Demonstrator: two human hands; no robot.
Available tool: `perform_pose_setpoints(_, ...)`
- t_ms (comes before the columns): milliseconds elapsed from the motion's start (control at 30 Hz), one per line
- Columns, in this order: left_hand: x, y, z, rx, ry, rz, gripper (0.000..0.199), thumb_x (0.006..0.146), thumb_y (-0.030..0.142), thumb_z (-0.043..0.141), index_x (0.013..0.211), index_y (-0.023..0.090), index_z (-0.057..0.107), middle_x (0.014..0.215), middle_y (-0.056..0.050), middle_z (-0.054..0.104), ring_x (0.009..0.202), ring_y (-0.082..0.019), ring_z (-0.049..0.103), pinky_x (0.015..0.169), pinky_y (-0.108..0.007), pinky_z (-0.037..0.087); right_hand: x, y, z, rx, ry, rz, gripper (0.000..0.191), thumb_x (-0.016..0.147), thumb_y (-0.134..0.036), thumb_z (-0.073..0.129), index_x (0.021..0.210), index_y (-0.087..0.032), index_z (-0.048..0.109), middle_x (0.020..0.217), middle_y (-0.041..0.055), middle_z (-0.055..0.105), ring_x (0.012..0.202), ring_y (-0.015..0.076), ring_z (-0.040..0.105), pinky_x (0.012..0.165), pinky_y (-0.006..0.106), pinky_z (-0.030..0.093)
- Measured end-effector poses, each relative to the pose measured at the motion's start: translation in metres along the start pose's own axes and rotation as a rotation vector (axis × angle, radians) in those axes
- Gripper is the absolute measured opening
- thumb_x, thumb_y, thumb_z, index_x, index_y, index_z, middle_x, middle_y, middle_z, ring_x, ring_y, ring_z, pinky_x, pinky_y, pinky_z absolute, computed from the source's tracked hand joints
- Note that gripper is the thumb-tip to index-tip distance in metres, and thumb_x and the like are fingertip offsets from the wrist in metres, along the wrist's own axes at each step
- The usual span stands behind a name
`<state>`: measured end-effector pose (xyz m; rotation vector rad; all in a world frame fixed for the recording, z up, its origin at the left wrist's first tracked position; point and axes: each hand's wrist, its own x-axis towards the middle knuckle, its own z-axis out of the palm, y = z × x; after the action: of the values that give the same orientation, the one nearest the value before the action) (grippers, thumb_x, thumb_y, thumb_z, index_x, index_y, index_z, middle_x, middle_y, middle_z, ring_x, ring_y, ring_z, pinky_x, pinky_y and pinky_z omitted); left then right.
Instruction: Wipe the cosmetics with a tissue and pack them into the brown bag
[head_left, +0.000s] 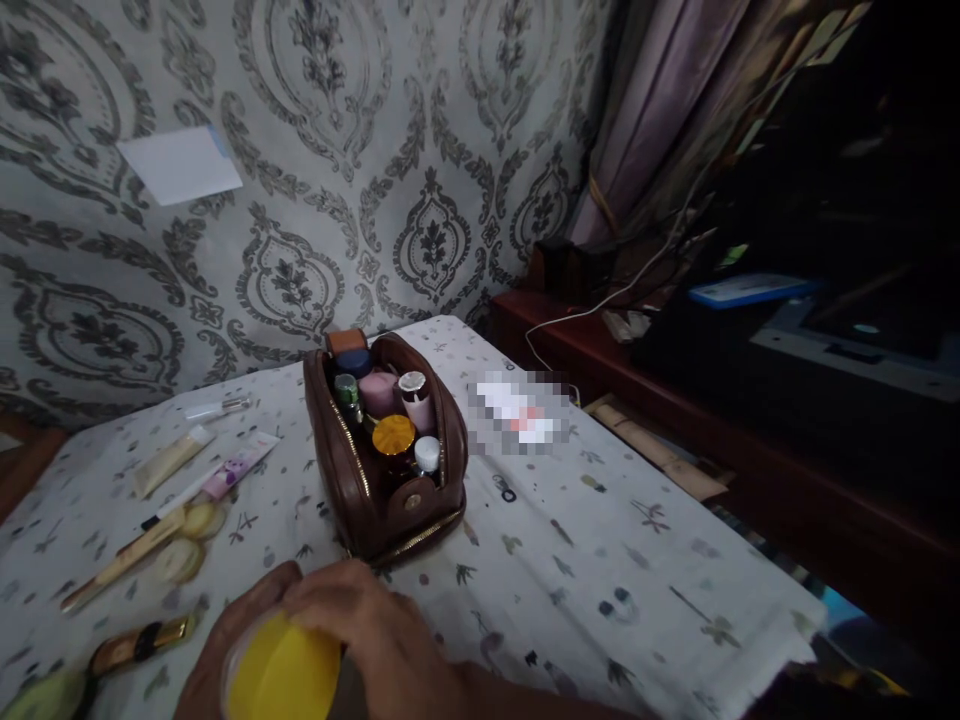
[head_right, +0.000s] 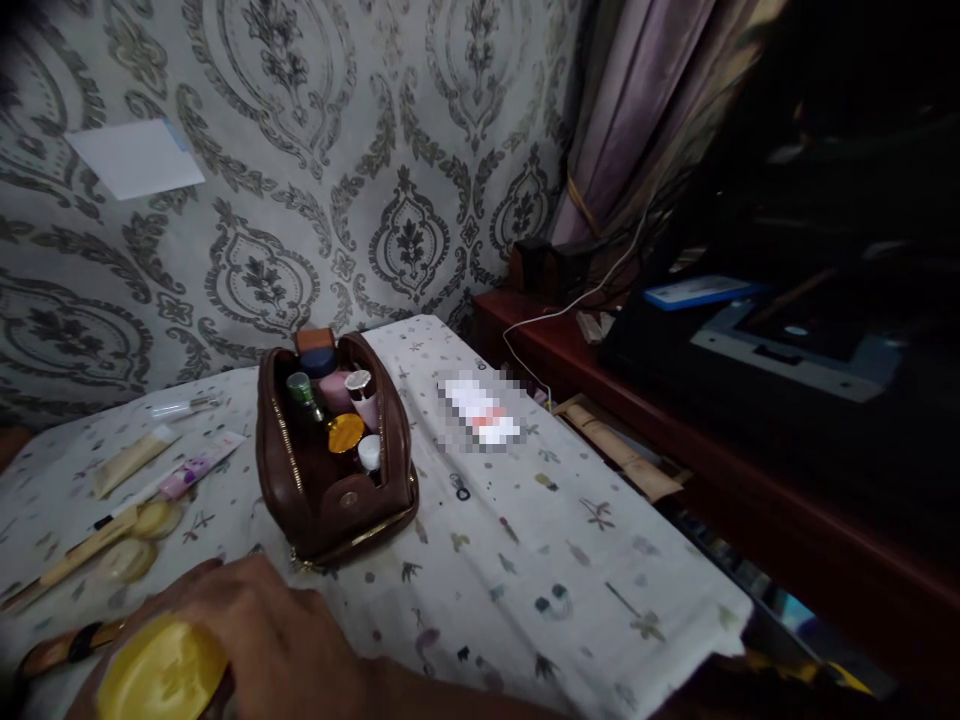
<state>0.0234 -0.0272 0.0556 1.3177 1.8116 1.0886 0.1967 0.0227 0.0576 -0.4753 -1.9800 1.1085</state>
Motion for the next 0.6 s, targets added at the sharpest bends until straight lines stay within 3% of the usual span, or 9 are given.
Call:
perform_pose_setpoints(67,0.003,0.021,0.006,0.002,-0.039,0.094,0.029,0.078,0.05,0.059,0.07,0.024,0.069,0.06,-0.002,0.066,0.054,-0.022,0.058,0.049,-0.031,0.051,0.004,-0.012,-0.021,0.1,0.071,-0.026,0.048,0.083,-0.044,0.07,0.123,-0.022,0.055,0.115,0.0102,0.067,0.106,0.0222,0.065,0.09,0.033,0.054)
perform_pose_setpoints(133,0.005,0.043,0.012,0.122,-0.022,0.302,0.029,0.087,0.043,0.05,0.086,0.023,0.072,0.065,-0.002,0.067,0.055,-0.02,0.06,0.049,-0.028,0.05,0.013,-0.025,-0.046,0.126,0.221,0.008,0.043,0.084,-0.045,0.069,0.117,-0.023,0.055,0.112,0.0093,0.064,0.101,0.021,0.064,0.085,0.032,0.055)
perform_pose_setpoints(233,0.012,0.071,0.019,0.587,0.077,0.721,0.027,0.092,0.026,0.046,0.094,0.023,0.073,0.067,-0.001,0.068,0.052,-0.015,0.061,0.049,-0.023,0.045,0.034,-0.037,-0.082,0.1,0.248,0.058,0.037,0.083,-0.037,0.07,0.113,-0.023,0.053,0.112,0.0078,0.061,0.092,0.0186,0.064,0.077,0.031,0.055)
perform_pose_setpoints(300,0.018,0.082,0.022,0.882,0.151,0.866,0.032,0.092,0.021,0.044,0.11,0.023,0.07,0.071,-0.002,0.069,0.052,-0.014,0.062,0.047,-0.022,0.041,0.052,-0.038,-0.101,0.07,0.294,0.097,0.038,0.082,-0.032,0.07,0.113,-0.023,0.051,0.112,0.0075,0.06,0.09,0.018,0.064,0.074,0.029,0.054)
perform_pose_setpoints(433,0.026,0.085,0.023,1.212,0.169,0.869,0.042,0.091,0.018,0.044,0.128,0.022,0.062,0.072,-0.001,0.065,0.051,-0.014,0.061,0.043,-0.021,0.036,0.087,-0.029,-0.125,-0.101,0.22,0.102,0.03,0.08,-0.025,0.069,0.104,-0.019,0.052,0.097,0.0013,0.064,0.083,0.0147,0.063,0.072,0.026,0.051)
perform_pose_setpoints(600,0.028,0.077,0.021,1.256,0.205,0.901,0.043,0.092,0.018,0.043,0.129,0.024,0.061,0.075,-0.001,0.064,0.053,-0.013,0.061,0.043,-0.021,0.035,0.117,-0.024,-0.136,-0.468,0.049,0.077,0.028,0.077,-0.025,0.072,0.101,-0.017,0.058,0.092,-0.0018,0.065,0.082,0.0139,0.061,0.073,0.025,0.044)
